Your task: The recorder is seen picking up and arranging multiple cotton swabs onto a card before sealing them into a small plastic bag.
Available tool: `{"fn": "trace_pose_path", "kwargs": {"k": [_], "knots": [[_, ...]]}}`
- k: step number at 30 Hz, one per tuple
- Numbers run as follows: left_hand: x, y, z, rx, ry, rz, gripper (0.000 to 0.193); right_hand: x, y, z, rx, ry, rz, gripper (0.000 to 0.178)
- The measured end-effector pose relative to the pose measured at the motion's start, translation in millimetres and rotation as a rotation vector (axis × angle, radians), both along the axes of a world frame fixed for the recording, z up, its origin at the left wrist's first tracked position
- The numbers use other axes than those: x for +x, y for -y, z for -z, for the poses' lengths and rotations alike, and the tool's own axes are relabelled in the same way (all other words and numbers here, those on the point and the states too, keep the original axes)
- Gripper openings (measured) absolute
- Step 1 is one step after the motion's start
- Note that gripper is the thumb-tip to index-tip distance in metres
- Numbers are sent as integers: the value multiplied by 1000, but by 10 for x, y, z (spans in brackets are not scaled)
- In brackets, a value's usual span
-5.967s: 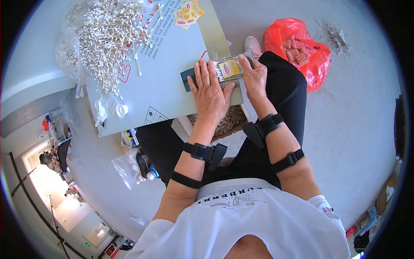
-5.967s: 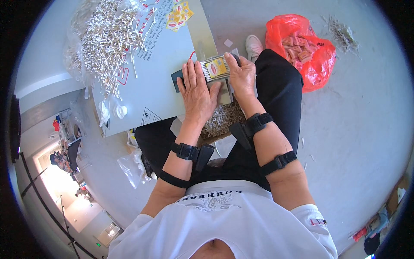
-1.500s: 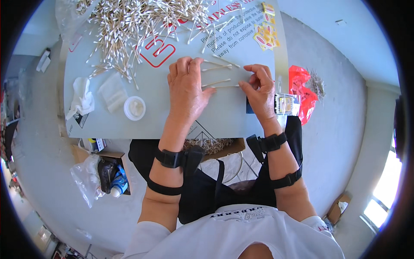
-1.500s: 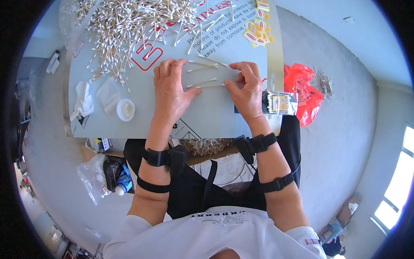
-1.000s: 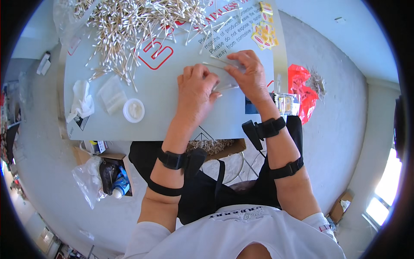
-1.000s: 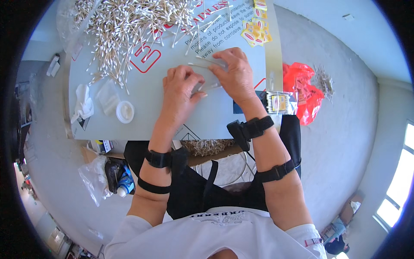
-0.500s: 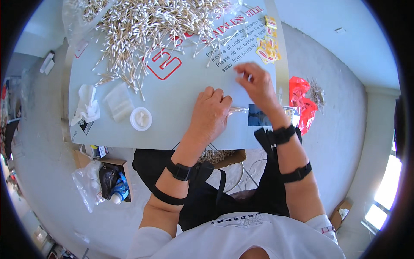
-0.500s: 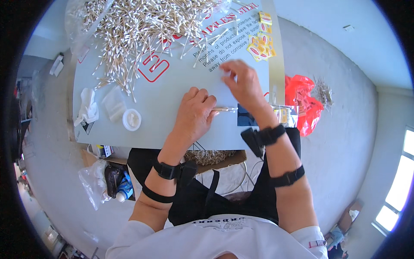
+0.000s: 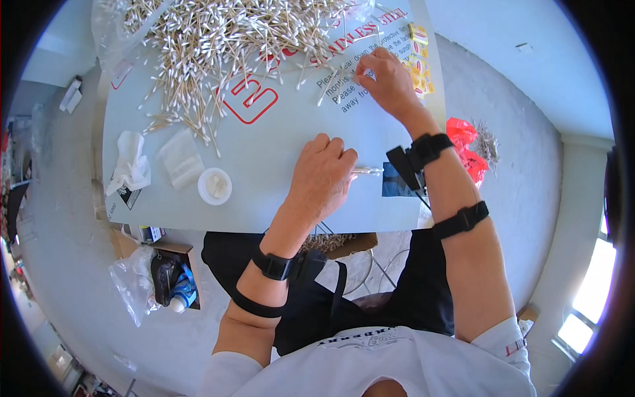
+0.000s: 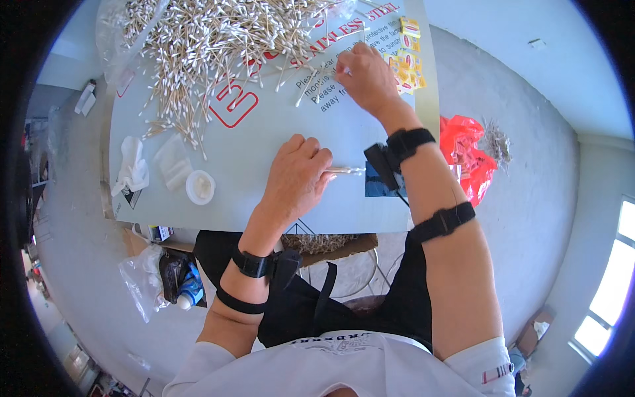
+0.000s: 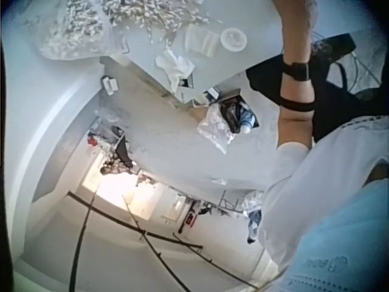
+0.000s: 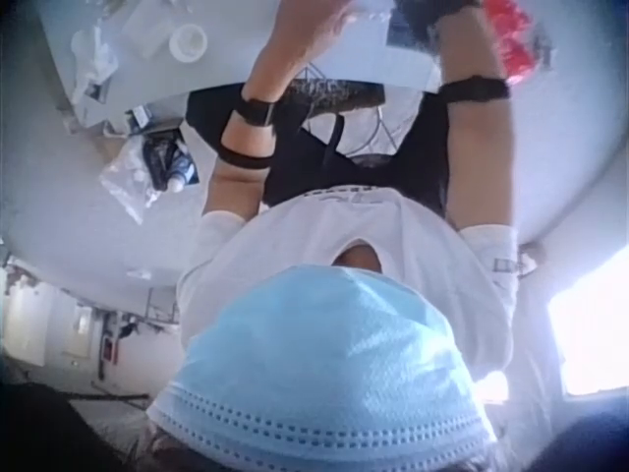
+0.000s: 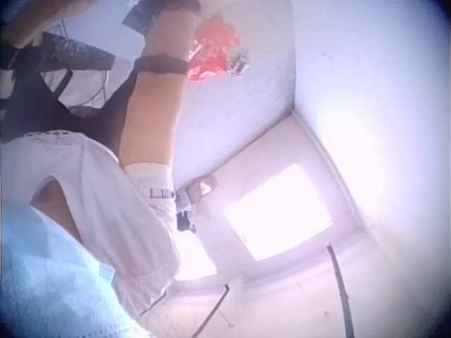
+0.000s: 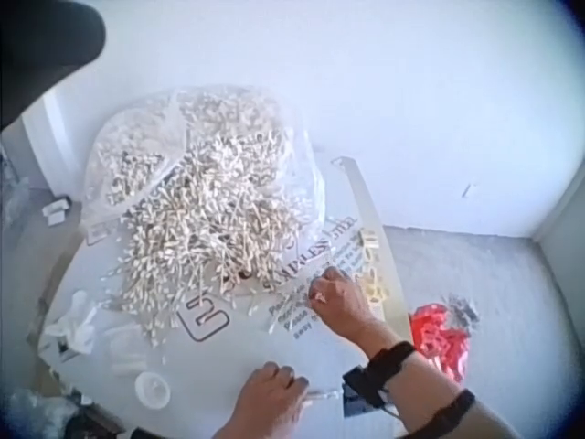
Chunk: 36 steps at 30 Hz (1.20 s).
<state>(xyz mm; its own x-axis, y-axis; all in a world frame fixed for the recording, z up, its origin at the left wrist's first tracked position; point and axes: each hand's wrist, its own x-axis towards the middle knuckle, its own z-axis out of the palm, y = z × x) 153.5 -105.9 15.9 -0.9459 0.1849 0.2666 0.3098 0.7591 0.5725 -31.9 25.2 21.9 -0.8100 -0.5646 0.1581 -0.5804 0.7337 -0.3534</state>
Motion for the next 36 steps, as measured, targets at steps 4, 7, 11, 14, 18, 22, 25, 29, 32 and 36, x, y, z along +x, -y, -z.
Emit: {"fn": "trace_pose_path", "kwargs": {"k": [4,7,11,14,18,22,25,29,32,36], "knots": [[8,4,18,-2,19,4,20,336,-81,69,-125,85,45,9],[2,12,9,10,15,9,20,509,-123,44,-198,188,81,10],[5,18,3,-8,22,20,23,527,-138,42,-340,300,66,14],[-24,1,-32,85,35,-27,30,456,-193,37,-397,301,95,18],[-142,65,24,162,-164,-290,43,500,-230,-27,-238,321,83,22],[-274,87,137,78,-197,-431,46,660,-178,-7,-239,275,89,18],[-294,45,90,-9,-128,-443,38,733,-171,-3,-233,318,143,15],[-301,63,131,-81,-85,-443,22,803,-151,11,-253,304,104,12],[-289,107,155,-68,-62,-415,16,769,-162,62,-285,294,165,11],[-216,156,122,23,-58,-222,14,692,-160,64,-309,294,118,10]]}}
